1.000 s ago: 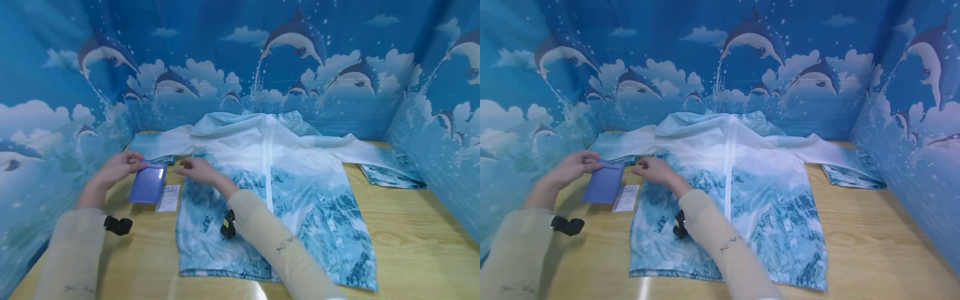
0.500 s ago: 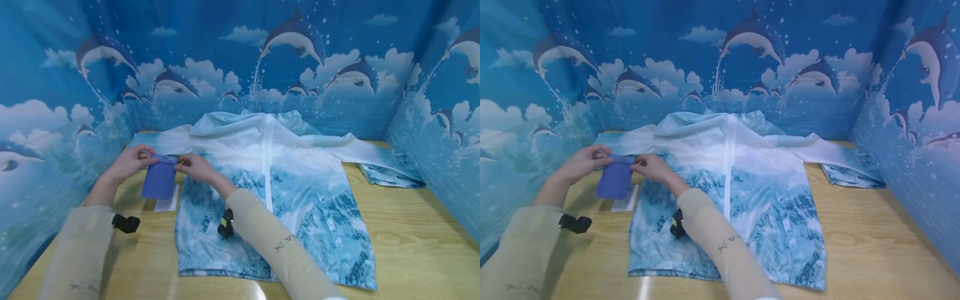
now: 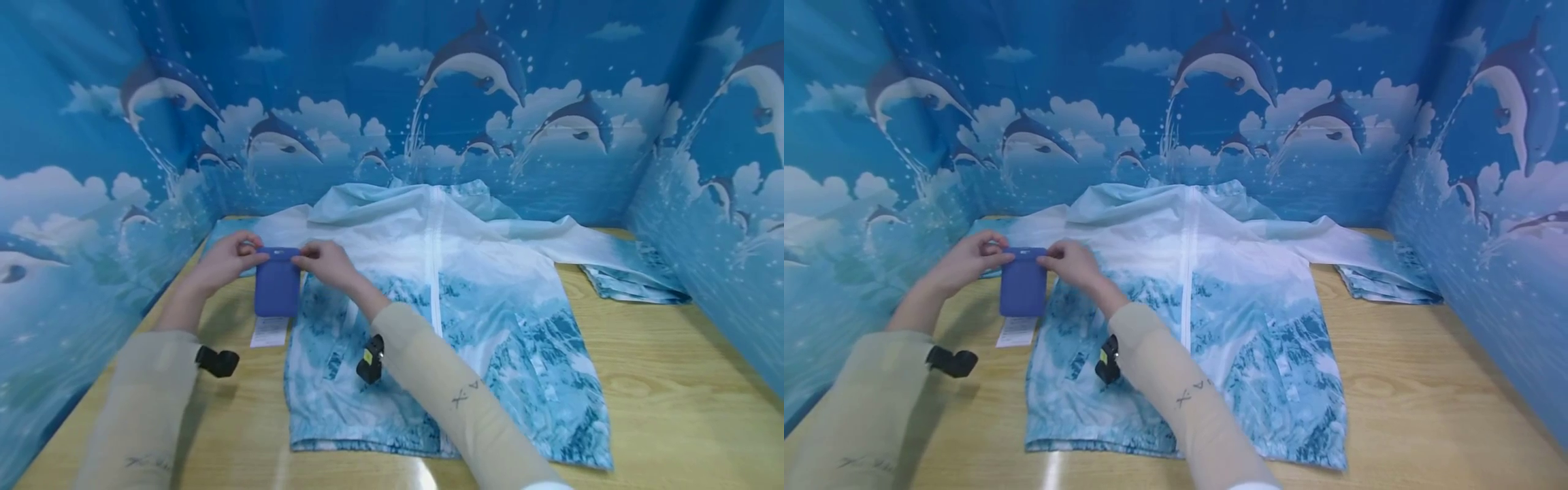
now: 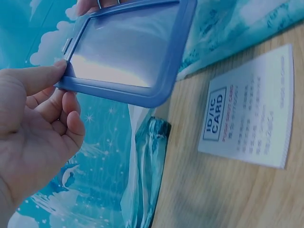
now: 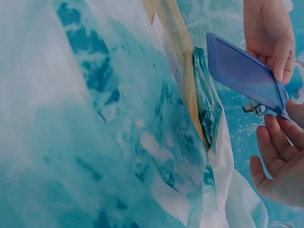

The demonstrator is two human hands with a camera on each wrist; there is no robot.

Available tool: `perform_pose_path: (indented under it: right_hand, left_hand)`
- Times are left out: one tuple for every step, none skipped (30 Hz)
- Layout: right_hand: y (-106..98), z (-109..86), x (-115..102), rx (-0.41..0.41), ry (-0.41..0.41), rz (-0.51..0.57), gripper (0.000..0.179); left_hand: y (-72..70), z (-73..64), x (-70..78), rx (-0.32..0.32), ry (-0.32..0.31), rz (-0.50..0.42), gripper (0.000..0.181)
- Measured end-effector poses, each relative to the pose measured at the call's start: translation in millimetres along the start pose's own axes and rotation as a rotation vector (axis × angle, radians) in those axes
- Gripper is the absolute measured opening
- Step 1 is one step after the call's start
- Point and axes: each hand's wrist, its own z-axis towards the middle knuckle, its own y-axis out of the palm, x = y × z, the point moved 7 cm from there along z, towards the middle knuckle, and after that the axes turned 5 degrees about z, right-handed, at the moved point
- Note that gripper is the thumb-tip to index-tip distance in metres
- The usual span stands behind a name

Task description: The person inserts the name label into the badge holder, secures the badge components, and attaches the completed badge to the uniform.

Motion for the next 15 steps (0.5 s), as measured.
perform_pose_path:
  right_hand:
    - [-2, 0.5, 0, 0.009, -0.001, 0.001, 0.024]
    - [-4, 0.9, 1, 0.016, 0.0, 0.002, 0.022]
    - [-5, 1.3, 2, 0.021, 0.002, 0.004, 0.021]
    - [-7, 1.4, 2, 0.025, 0.004, 0.008, 0.02]
    - [-9, 1.4, 3, 0.029, 0.008, 0.011, 0.02]
    - [-11, 1.5, 4, 0.031, 0.011, 0.009, 0.02]
    - [-13, 1.3, 5, 0.032, 0.013, 0.008, 0.02]
    - [-15, 1.0, 6, 0.031, 0.015, 0.007, 0.02]
    - [-18, 0.6, 6, 0.03, 0.017, 0.008, 0.02]
    - [-20, 0.0, 6, 0.028, 0.02, 0.009, 0.02]
    - [-23, -0.4, 7, 0.027, 0.022, 0.008, 0.021]
    - [-25, -0.8, 7, 0.025, 0.024, 0.01, 0.021]
    - [-28, -1.4, 7, 0.025, 0.026, 0.009, 0.021]
    - [-31, -1.8, 8, 0.025, 0.028, 0.014, 0.021]
    - [-34, -2.0, 8, 0.026, 0.031, 0.017, 0.021]
  left_hand:
    - [0.8, 1.0, 1.7, 0.001, 0.001, 0.003, 0.032]
    - [1.5, 1.9, 3.3, 0.002, 0.001, 0.006, 0.031]
    - [2.3, 2.8, 5.1, 0.002, 0.004, 0.007, 0.031]
    - [3.1, 3.8, 6.7, 0.004, 0.004, 0.01, 0.029]
    - [4.0, 4.9, 8.2, 0.004, 0.006, 0.009, 0.029]
    - [5.1, 6.2, 9.7, 0.006, 0.008, 0.011, 0.028]
    - [6.3, 7.4, 11.4, 0.006, 0.011, 0.009, 0.028]
    - [7.6, 8.5, 12.8, 0.006, 0.012, 0.008, 0.028]
    - [8.9, 9.7, 14.4, 0.006, 0.016, 0.006, 0.028]
    - [10.1, 11.3, 15.4, 0.007, 0.017, 0.005, 0.028]
    - [11.4, 12.9, 16.7, 0.008, 0.019, 0.001, 0.028]
    - [12.6, 14.4, 17.9, 0.01, 0.018, 0.001, 0.028]
    - [13.7, 16.0, 19.3, 0.013, 0.017, 0.0, 0.028]
    - [14.7, 17.9, 20.6, 0.017, 0.017, -0.002, 0.028]
    - [15.8, 19.9, 22.0, 0.022, 0.019, -0.003, 0.028]
